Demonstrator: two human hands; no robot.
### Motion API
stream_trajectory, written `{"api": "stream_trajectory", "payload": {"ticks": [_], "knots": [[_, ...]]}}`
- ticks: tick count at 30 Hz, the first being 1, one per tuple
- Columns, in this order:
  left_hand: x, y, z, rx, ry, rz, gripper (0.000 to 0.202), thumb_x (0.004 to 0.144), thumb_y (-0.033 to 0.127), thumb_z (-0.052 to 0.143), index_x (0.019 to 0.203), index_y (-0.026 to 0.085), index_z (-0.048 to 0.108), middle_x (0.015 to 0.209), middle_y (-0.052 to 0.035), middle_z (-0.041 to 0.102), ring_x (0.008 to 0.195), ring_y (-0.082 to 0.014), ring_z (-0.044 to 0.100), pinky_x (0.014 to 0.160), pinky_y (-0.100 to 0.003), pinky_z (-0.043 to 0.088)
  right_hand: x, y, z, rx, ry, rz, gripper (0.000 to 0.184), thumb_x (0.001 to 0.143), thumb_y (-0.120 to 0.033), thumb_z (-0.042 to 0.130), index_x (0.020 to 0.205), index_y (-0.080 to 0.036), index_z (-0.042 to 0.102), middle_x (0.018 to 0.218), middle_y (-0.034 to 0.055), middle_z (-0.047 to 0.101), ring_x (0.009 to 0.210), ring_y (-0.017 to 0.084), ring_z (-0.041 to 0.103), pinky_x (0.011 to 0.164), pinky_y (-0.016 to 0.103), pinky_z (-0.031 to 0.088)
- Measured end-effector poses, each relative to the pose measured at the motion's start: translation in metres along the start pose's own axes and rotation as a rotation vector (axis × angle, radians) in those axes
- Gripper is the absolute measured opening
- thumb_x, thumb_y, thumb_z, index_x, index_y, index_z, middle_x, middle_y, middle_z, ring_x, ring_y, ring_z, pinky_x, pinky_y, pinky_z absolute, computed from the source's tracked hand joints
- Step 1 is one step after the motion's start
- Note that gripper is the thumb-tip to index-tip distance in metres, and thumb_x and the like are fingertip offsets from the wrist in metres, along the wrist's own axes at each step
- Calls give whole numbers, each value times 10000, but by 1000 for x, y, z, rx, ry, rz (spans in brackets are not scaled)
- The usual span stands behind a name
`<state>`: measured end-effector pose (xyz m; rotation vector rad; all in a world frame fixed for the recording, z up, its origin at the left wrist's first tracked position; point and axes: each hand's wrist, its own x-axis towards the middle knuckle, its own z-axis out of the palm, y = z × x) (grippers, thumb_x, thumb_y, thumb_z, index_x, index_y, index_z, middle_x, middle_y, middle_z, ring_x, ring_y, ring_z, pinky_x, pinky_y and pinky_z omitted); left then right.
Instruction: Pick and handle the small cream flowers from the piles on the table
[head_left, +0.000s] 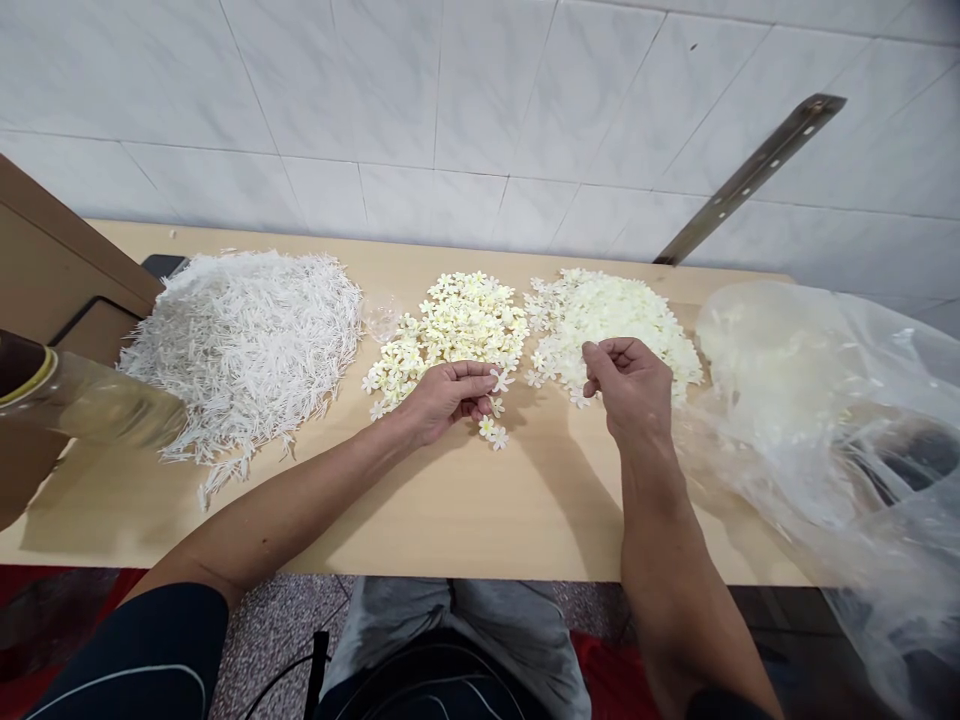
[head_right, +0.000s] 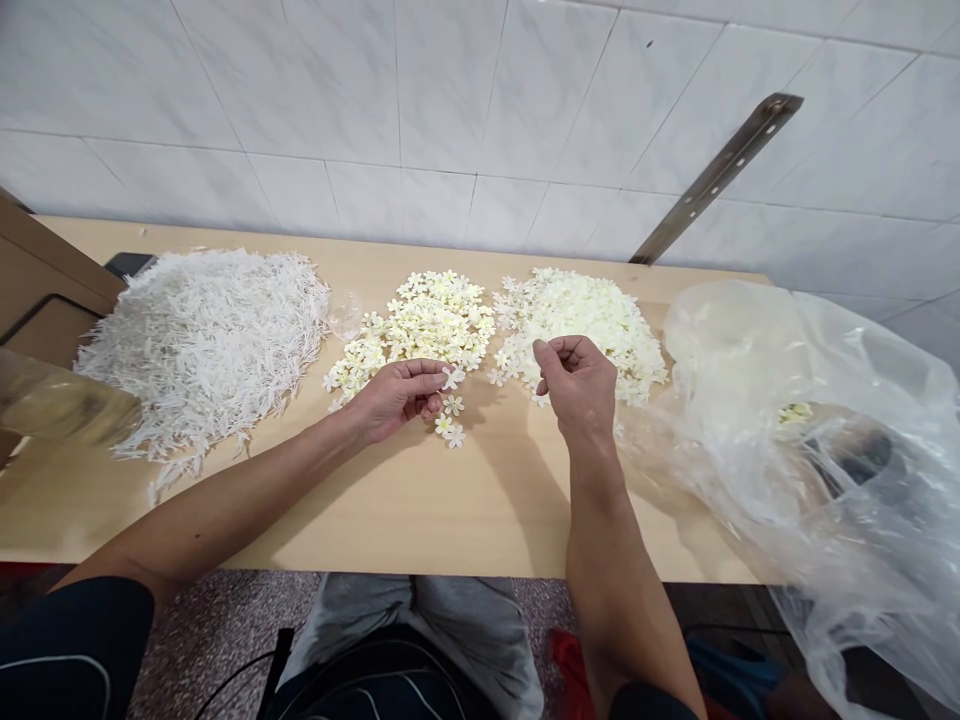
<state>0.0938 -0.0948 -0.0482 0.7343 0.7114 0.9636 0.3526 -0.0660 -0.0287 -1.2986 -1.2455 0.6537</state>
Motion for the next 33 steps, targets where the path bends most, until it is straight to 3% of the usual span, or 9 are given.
{"api": "stream_trajectory", "payload": {"ticks": [8,12,14,17,19,21,25,30,33], "knots": [[-1,0,1,37,-10,57,388,745,283,907,1040,124,712,800,-53,730,583,-110,657,525,-222,524,11,10,-24,-492,147,23,340,794,-318,768,1115,-212,727,958,61,740,680,189,655,556,321,543],[-3,-2,4,127,19,132,366,774,294,878,1040,123,695,677,-18,682,583,-131,663,535,-235,534,5,-2,-22,-606,241,-41,289,882,-373,701,1109,-199,748,862,70,710,659,190,607,628,352,523],[-4,-3,6,188,45,184,351,787,299,860,1034,127,680,670,-14,682,573,-137,664,516,-237,530,-6,-13,-10,-384,104,3,332,929,-496,665,1076,-210,745,812,52,678,573,157,520,508,306,444],[-3,-7,7,275,63,262,325,818,318,829,1028,145,651,681,-3,688,568,-132,668,531,-237,544,-26,-25,16,-69,-452,179,446,917,-641,681,1007,-210,744,711,18,602,516,119,400,415,259,326],[-2,-10,5,325,63,304,313,838,335,813,1022,159,631,699,2,694,574,-124,674,554,-235,556,-37,-27,30,6,-638,245,455,902,-661,703,920,-207,733,597,-31,469,494,107,346,406,247,299],[-1,-12,4,369,56,332,303,855,346,800,1015,168,614,710,4,695,577,-123,676,559,-234,560,-44,-26,39,29,-713,276,446,877,-650,741,896,-204,733,585,-45,433,488,101,342,408,246,320],[-2,-15,3,440,53,342,265,872,324,777,1007,175,604,717,5,687,588,-126,679,561,-234,561,-45,-21,44,70,-627,282,455,766,-625,854,867,-202,718,736,-7,575,498,89,414,405,249,357],[-4,-10,4,479,131,343,224,901,336,728,1015,180,614,791,-14,703,613,-120,687,574,-235,564,-39,-23,37,116,-586,275,445,725,-595,892,766,-208,677,682,-23,513,518,100,427,425,241,388],[-2,-4,2,468,224,373,213,892,323,727,1010,180,622,773,-7,683,598,-118,681,554,-227,548,-28,-22,25,51,-465,238,440,748,-601,863,757,-214,654,630,-29,517,475,102,423,418,249,377]]}}
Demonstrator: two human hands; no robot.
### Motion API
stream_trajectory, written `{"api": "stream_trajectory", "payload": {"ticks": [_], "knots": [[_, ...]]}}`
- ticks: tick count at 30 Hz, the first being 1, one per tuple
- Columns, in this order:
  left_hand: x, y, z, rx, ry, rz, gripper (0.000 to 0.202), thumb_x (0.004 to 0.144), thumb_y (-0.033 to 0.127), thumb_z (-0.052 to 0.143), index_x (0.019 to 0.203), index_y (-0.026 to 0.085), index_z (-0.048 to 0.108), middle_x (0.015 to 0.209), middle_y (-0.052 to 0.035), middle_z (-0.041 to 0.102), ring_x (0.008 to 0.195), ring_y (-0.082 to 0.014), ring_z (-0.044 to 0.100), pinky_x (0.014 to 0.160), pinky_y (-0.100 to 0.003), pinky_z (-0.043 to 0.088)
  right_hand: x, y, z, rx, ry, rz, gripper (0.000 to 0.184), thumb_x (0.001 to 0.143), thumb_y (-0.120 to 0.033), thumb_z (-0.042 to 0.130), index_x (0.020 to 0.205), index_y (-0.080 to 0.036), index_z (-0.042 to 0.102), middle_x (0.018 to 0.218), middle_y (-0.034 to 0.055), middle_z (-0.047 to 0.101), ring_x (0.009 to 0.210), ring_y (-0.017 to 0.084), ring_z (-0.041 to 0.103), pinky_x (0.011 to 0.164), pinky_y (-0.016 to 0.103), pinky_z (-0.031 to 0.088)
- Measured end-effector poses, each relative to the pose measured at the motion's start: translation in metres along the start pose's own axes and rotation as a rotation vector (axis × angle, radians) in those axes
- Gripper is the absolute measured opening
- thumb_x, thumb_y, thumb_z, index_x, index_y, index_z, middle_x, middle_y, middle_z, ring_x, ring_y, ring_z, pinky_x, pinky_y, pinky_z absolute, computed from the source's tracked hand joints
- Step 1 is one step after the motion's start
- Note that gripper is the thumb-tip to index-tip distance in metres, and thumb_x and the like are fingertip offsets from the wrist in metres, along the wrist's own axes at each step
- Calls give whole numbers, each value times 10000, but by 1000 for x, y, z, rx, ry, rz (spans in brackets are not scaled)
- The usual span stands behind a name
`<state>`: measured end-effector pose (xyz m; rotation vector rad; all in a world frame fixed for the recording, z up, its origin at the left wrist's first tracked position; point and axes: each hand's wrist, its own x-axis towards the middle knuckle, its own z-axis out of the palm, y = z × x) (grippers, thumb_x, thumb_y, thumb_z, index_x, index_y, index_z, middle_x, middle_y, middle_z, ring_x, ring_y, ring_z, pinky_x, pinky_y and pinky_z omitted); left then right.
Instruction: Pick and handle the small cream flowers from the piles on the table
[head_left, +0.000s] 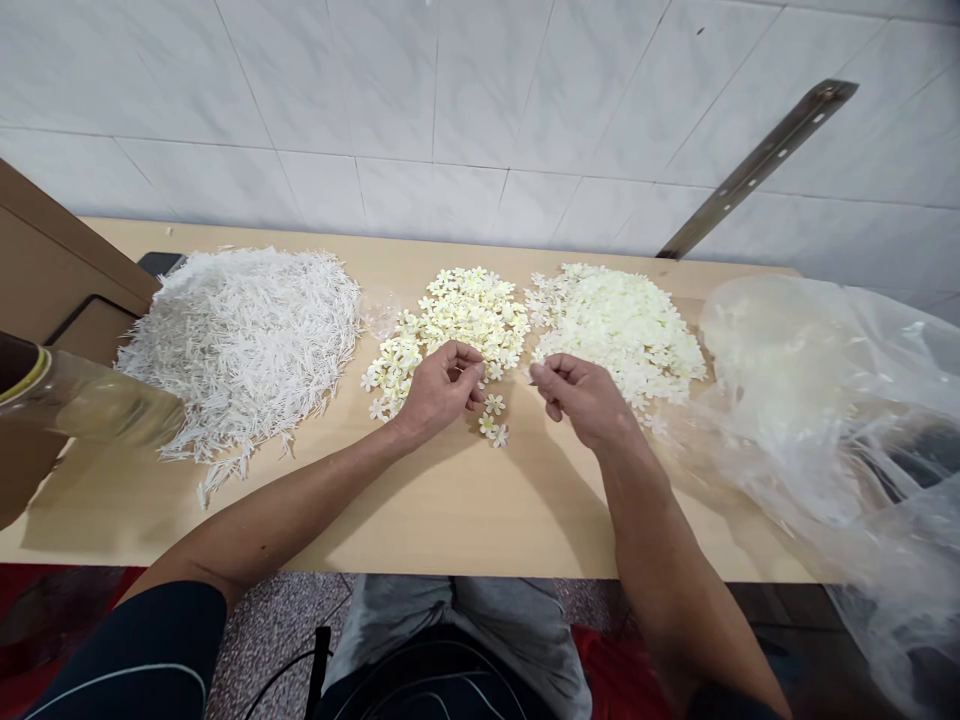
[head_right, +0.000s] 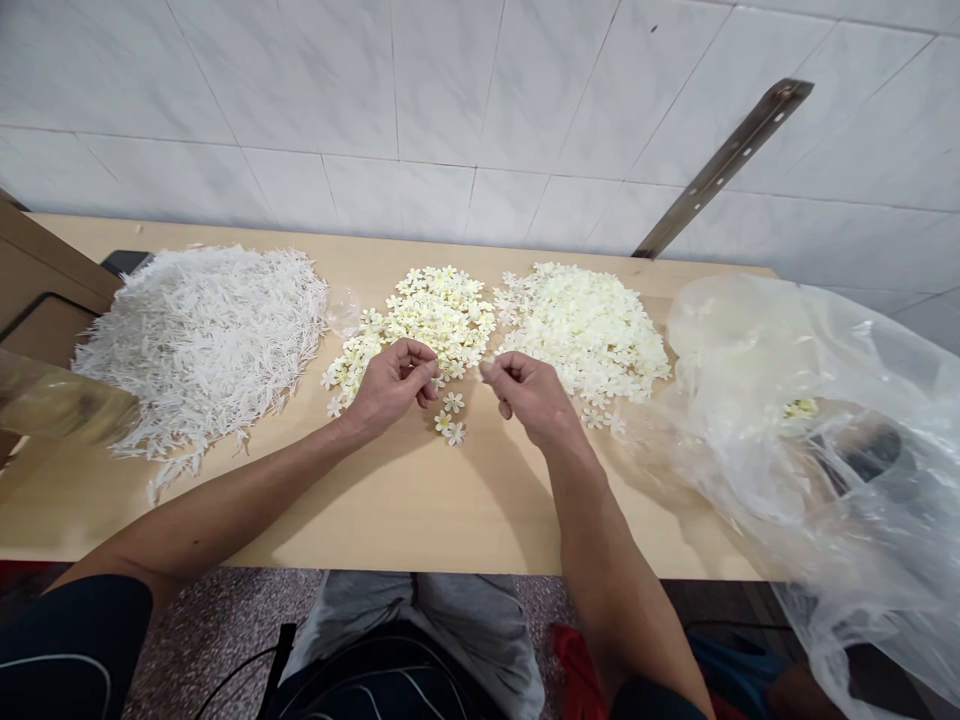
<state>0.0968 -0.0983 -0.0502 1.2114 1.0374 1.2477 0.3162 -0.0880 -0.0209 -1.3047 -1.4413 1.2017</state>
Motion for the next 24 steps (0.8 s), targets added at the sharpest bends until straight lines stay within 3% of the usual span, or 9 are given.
{"api": "stream_trajectory", "payload": {"ticks": [3,7,11,14,18,21,23,24], "knots": [[4,1,-3,2,39,-6,213,870,294,738,1010,183,623,786,-4,673,596,-119,683,530,-221,529,5,2,-26,-151,249,-20,387,757,-556,844,771,-211,670,595,-20,568,424,114,456,396,254,335],[2,1,-4,70,14,-11,166,893,292,707,1001,188,635,832,-12,675,611,-114,681,536,-219,516,10,10,-64,-489,561,3,304,863,-500,709,873,-206,785,606,10,642,450,155,498,435,284,381],[-2,-1,-5,256,-42,43,114,921,270,657,1004,194,668,912,-24,697,617,-110,664,561,-234,485,16,20,-89,-705,694,20,306,904,-478,646,846,-210,782,706,44,711,610,201,592,646,354,510],[-5,-2,-4,411,-69,164,94,933,223,623,974,198,704,906,-37,725,708,-141,658,664,-262,492,18,22,-99,-815,721,18,225,925,-349,606,898,-201,773,812,82,727,816,258,659,878,436,519],[-6,-1,-3,547,-131,297,124,934,193,612,917,207,734,906,-59,740,819,-187,653,774,-296,482,16,18,-102,-855,814,-51,202,876,-232,647,1058,-178,717,1022,142,724,1077,312,641,1037,480,456],[-8,-1,-3,636,-218,306,133,946,221,611,894,207,733,863,-57,724,787,-193,637,773,-310,458,12,13,-88,-711,899,-217,189,938,-305,620,1066,-189,695,1041,137,726,912,258,652,929,426,502],[-9,-2,-3,709,-273,288,127,946,307,654,925,212,735,841,-56,709,766,-202,626,756,-316,444,10,10,-70,-546,778,-298,205,968,-357,597,1041,-201,708,979,109,737,793,221,648,779,374,522],[-10,-3,-3,748,-302,274,158,931,366,688,940,215,736,841,-58,703,758,-207,621,746,-317,439,9,10,-58,-479,631,-302,212,953,-382,628,1022,-205,722,942,94,743,778,219,658,714,353,521]]}}
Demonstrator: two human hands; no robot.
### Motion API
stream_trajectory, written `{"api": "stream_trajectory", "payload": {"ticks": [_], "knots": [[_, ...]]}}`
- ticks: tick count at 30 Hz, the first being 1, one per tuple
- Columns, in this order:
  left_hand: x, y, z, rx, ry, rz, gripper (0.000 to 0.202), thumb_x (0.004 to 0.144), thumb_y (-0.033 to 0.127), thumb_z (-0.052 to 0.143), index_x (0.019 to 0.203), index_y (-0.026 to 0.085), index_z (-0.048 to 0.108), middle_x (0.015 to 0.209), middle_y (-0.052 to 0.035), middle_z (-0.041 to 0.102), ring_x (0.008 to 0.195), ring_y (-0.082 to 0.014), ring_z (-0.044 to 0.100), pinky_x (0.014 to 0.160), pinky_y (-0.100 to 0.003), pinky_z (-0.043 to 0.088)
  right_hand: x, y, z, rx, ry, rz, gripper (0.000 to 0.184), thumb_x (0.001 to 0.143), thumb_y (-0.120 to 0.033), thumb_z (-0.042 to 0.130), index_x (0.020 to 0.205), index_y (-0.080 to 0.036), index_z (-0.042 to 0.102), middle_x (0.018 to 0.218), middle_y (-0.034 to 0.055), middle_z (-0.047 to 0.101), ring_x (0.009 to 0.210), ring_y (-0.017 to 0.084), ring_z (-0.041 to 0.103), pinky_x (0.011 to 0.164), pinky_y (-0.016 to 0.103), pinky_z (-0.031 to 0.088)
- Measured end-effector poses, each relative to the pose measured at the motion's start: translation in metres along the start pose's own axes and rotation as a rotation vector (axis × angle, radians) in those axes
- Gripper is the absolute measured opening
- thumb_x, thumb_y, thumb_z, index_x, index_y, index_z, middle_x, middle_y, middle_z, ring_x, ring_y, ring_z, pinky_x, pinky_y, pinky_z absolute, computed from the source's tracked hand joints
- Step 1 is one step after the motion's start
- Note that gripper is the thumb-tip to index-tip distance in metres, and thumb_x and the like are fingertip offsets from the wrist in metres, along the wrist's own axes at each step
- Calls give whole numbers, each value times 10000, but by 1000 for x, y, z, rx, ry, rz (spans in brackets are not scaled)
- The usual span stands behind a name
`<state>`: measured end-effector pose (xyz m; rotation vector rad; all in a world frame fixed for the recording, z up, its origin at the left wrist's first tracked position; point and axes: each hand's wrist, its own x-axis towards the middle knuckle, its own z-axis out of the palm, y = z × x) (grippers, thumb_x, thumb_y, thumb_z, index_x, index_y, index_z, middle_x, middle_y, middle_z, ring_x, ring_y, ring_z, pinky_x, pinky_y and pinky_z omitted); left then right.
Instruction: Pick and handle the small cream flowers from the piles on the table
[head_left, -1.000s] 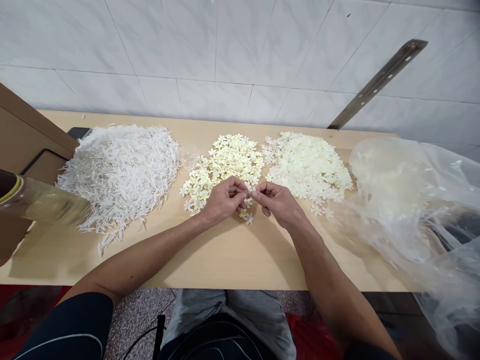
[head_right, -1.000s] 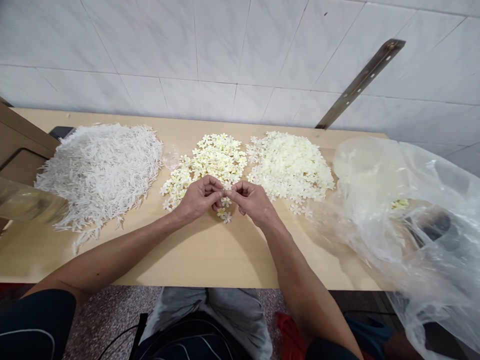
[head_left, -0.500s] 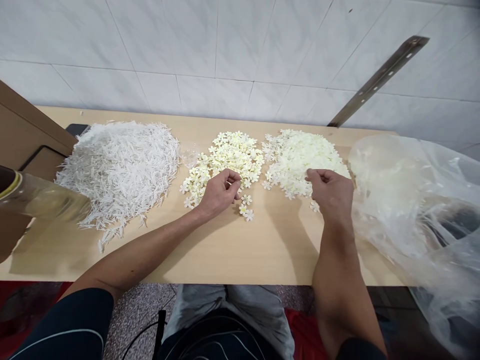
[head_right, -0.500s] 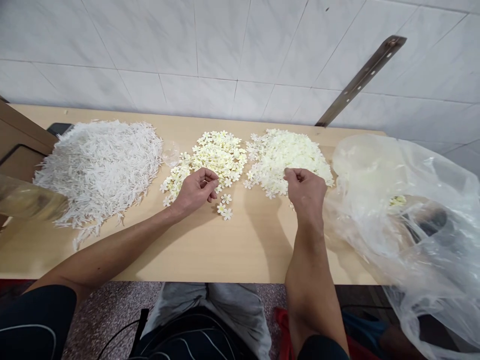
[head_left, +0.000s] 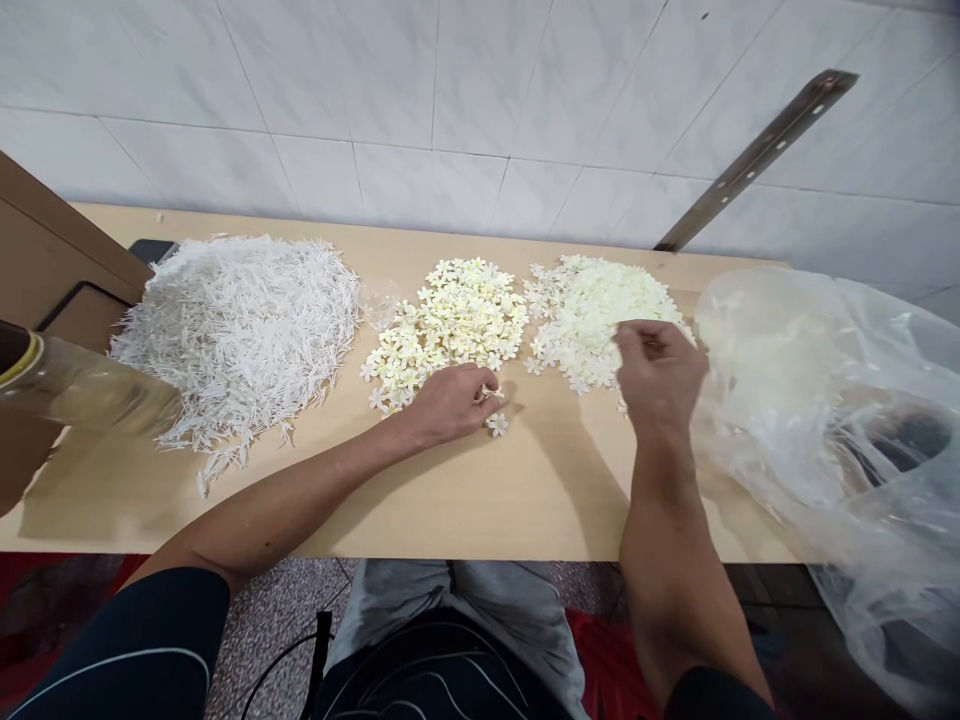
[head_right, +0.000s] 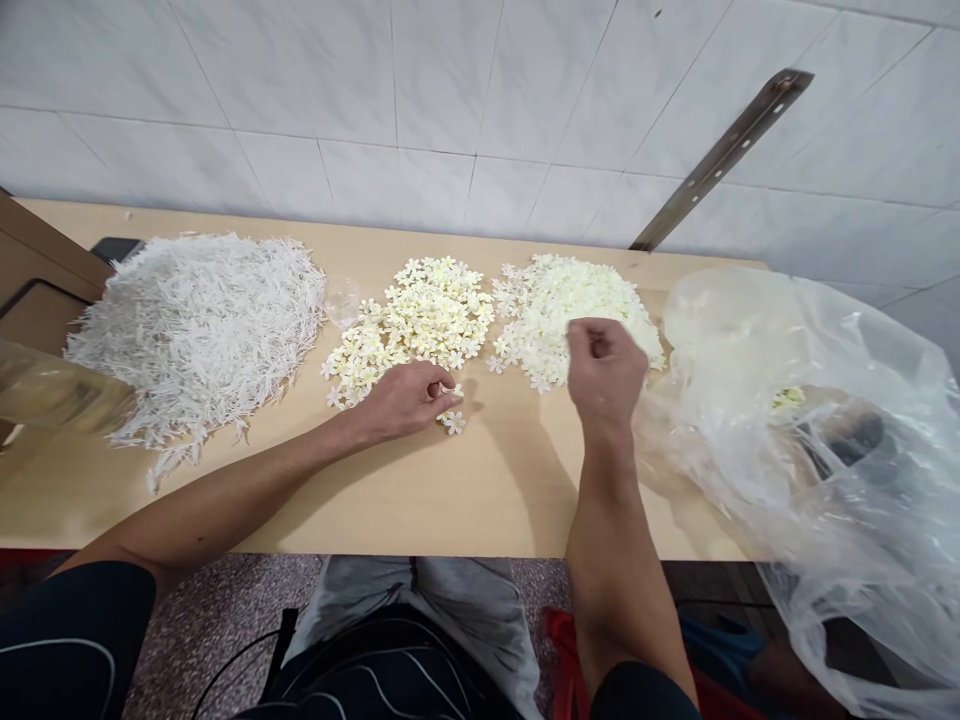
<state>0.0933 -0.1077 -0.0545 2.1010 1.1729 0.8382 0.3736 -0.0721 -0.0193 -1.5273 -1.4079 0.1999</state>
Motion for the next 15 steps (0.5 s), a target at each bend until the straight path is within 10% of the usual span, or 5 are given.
{"api": "stream_trajectory", "payload": {"ticks": [4,7,15], "knots": [[-3,-2,1,133,-137,-2,242,876,453,749,966,229,722,956,-84,712,818,-241,640,736,-319,443,-27,-23,32,59,-605,-122,225,892,-425,725,1009,-244,786,946,62,788,759,217,678,702,353,538],[-1,-3,-2,173,-177,-5,119,899,316,687,985,237,705,1007,-85,727,891,-262,663,754,-325,449,-42,-33,46,49,-808,-252,206,920,-312,680,1083,-266,796,993,46,799,813,224,692,749,359,532],[7,-7,-19,159,-173,-55,123,823,215,725,943,238,726,970,-71,749,916,-275,672,780,-336,463,-50,-32,55,-75,-827,-354,184,929,-258,686,1084,-255,786,920,61,757,854,246,687,770,357,494]]}}
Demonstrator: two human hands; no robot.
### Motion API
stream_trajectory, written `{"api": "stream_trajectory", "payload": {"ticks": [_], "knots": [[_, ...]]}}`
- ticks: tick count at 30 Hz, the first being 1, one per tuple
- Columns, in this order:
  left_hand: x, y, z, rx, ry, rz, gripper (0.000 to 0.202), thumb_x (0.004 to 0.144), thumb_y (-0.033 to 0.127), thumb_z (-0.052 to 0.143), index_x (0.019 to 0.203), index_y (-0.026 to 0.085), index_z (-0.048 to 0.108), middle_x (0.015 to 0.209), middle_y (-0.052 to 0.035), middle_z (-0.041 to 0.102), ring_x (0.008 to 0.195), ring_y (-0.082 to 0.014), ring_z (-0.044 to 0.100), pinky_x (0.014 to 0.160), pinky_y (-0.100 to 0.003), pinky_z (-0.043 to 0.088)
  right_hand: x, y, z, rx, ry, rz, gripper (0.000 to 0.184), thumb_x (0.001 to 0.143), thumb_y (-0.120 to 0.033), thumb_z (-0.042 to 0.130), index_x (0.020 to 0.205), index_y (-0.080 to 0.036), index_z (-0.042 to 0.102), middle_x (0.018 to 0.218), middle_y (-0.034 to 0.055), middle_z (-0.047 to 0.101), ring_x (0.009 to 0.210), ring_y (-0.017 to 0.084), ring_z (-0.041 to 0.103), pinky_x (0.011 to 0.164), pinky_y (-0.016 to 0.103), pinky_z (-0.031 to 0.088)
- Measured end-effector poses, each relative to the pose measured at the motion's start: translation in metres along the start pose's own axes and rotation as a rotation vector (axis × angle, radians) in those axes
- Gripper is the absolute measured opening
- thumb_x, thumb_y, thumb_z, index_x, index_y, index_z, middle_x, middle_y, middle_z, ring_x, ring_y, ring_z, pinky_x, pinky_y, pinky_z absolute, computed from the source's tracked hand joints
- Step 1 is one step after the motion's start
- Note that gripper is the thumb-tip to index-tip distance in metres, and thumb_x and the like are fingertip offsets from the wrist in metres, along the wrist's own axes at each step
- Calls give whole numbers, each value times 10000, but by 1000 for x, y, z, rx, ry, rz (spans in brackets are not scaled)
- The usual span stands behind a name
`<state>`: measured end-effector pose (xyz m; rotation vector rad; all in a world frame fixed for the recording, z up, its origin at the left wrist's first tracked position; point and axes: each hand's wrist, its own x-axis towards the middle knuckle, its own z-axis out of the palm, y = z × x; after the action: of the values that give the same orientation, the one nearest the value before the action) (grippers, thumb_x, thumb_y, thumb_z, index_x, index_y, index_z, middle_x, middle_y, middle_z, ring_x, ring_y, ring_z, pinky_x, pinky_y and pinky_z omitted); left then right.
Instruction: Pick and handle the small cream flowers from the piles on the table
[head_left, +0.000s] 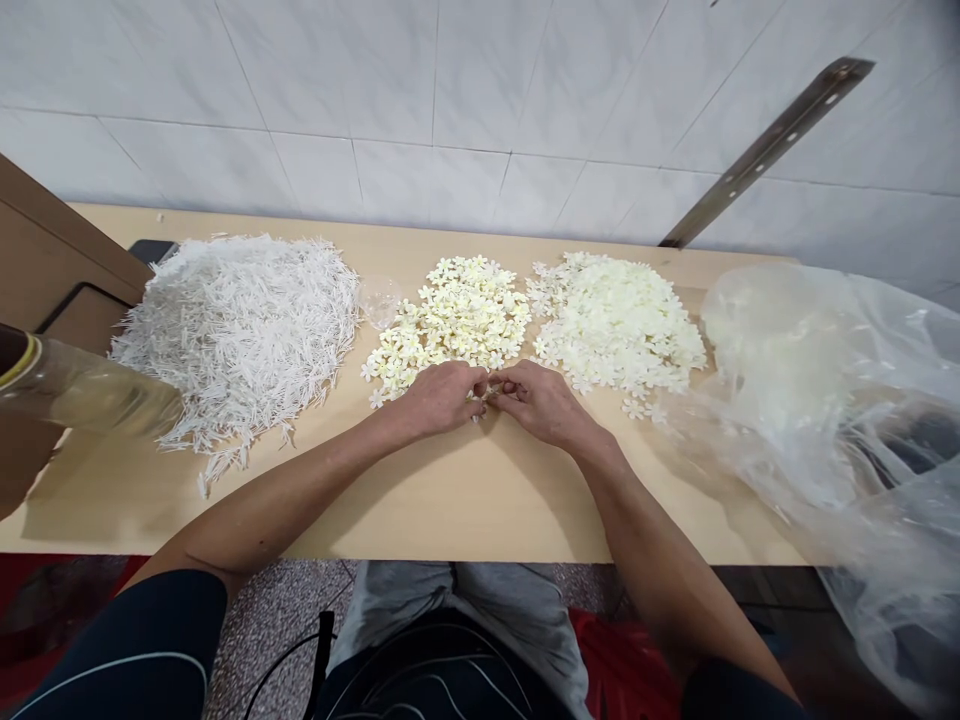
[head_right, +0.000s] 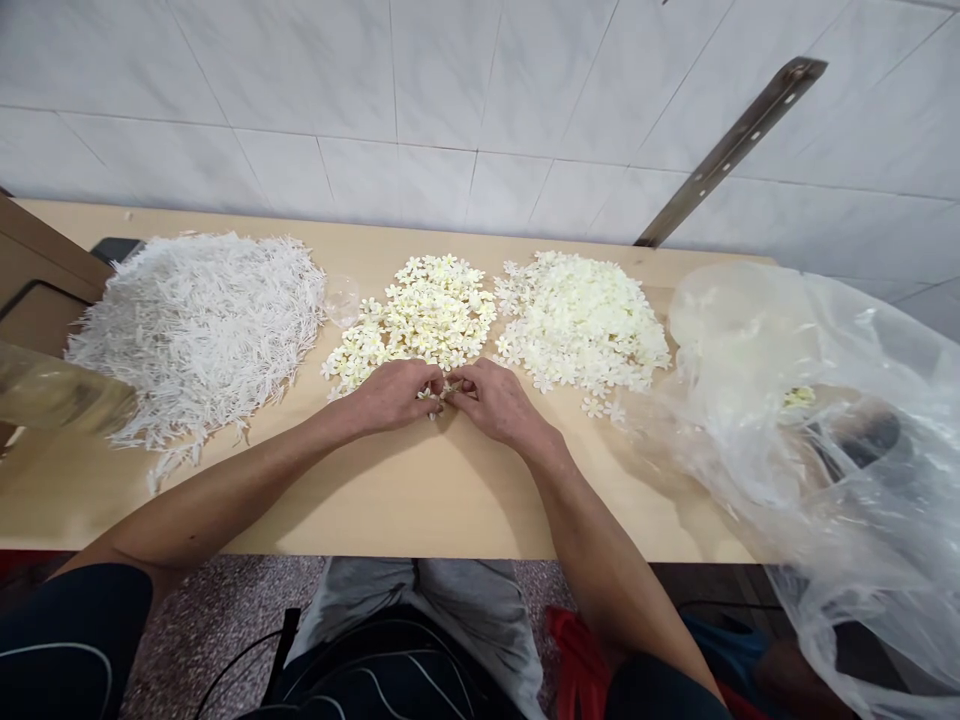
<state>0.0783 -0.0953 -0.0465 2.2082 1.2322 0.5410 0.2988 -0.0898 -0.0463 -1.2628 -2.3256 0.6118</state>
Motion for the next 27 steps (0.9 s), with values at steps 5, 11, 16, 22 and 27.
{"api": "stream_trajectory", "payload": {"ticks": [5,11,16,22,27], "knots": [[0,1,-5,45,-8,-22,112,857,247,708,952,228,764,952,-74,758,900,-264,675,764,-322,454,-1,-3,-1,43,77,108,112,844,-270,755,936,-221,715,889,54,731,764,217,652,703,336,478],[6,-5,-6,-69,10,4,90,861,246,673,841,219,757,829,-28,740,758,-196,637,676,-295,391,-2,-2,-8,89,87,165,141,845,-291,722,974,-233,725,789,22,716,672,199,626,659,334,462],[7,-6,-8,-185,73,-73,131,844,323,704,817,211,767,761,-22,714,697,-174,608,621,-279,374,-3,-1,-10,107,129,118,177,886,-342,712,1008,-249,800,985,70,765,743,209,643,716,361,496],[5,2,-13,-522,149,-242,244,827,414,735,853,173,762,698,-11,671,571,-128,537,530,-249,374,-2,-16,-10,416,18,220,315,941,-494,684,1070,-227,792,779,25,723,552,145,564,530,292,438],[6,5,-13,-608,162,-238,294,830,437,738,840,144,767,744,-28,699,603,-122,550,547,-239,403,-3,-13,-8,466,84,264,337,935,-528,701,938,-196,762,607,-20,590,471,110,482,452,256,356]]}}
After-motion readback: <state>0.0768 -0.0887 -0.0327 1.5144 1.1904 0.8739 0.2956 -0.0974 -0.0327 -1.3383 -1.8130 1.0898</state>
